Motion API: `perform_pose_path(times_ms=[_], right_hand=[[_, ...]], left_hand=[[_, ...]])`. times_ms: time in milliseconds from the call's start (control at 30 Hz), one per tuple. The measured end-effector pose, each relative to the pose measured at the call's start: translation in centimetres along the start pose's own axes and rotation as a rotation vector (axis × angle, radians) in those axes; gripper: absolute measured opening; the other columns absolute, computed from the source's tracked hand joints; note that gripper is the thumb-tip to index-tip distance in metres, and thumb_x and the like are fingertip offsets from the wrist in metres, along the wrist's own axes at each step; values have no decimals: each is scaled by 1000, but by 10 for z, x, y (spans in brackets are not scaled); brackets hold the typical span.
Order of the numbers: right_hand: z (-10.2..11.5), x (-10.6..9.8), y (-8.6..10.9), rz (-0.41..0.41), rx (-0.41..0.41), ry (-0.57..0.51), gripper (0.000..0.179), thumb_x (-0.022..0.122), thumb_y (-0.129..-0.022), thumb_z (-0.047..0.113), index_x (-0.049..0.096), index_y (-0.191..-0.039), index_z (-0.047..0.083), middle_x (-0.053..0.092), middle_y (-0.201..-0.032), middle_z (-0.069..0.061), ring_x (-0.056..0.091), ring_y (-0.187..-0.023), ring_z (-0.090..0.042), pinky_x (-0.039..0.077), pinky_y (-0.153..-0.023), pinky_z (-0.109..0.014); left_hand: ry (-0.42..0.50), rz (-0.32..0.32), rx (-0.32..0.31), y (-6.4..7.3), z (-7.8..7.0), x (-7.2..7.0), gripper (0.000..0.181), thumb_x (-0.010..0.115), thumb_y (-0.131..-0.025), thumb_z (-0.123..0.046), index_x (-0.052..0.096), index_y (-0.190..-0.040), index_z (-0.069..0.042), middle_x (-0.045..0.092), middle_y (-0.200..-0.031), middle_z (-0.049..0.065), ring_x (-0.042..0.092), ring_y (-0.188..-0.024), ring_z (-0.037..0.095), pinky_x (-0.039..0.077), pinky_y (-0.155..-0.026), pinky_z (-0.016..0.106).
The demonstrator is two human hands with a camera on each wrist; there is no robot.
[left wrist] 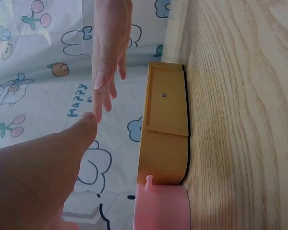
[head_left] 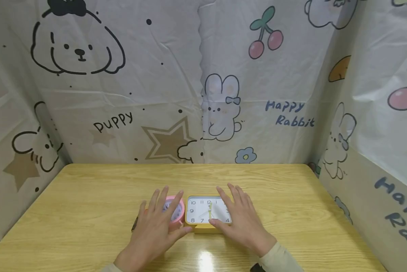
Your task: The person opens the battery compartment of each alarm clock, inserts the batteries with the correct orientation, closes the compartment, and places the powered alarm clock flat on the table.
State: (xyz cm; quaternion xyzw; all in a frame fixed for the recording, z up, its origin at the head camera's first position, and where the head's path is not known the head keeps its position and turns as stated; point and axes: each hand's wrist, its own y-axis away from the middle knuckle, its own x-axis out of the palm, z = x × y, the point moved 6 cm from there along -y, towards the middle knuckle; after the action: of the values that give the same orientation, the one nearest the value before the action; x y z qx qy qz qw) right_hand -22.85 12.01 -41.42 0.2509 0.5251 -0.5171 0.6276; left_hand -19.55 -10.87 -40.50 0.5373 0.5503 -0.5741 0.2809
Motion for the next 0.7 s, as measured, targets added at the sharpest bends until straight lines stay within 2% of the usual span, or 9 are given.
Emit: perform_pose_path(times_ms=[233,400,700], right_hand=[[-4,-1,-3,16,19,-15,87,63,-88,66,34,-159,25,29,-165,-14,26,-153,-38,26,-121,-62],[-6,-6,-4,32,3,16,88,66,-88,63,33,-159,24,29,-165,-13,28,-153,-38,28,-122,-59],[-25,-12,3,51,-12,27,89,68,-88,61,32,-160,22,29,-166,-14,28,-153,-39,28,-122,-58]], left_hand=[[-7,-17,32,-4,-7,1,91,65,-82,-73,40,-156,-26,40,-159,19,39,-145,43,37,-112,66],[-1,-36,48,-4,-12,1,91,70,-81,-70,43,-154,-22,43,-156,19,42,-143,40,40,-112,60],[30,-34,86,-6,-19,5,89,73,-80,-67,46,-151,-20,47,-153,17,44,-141,39,41,-110,59]])
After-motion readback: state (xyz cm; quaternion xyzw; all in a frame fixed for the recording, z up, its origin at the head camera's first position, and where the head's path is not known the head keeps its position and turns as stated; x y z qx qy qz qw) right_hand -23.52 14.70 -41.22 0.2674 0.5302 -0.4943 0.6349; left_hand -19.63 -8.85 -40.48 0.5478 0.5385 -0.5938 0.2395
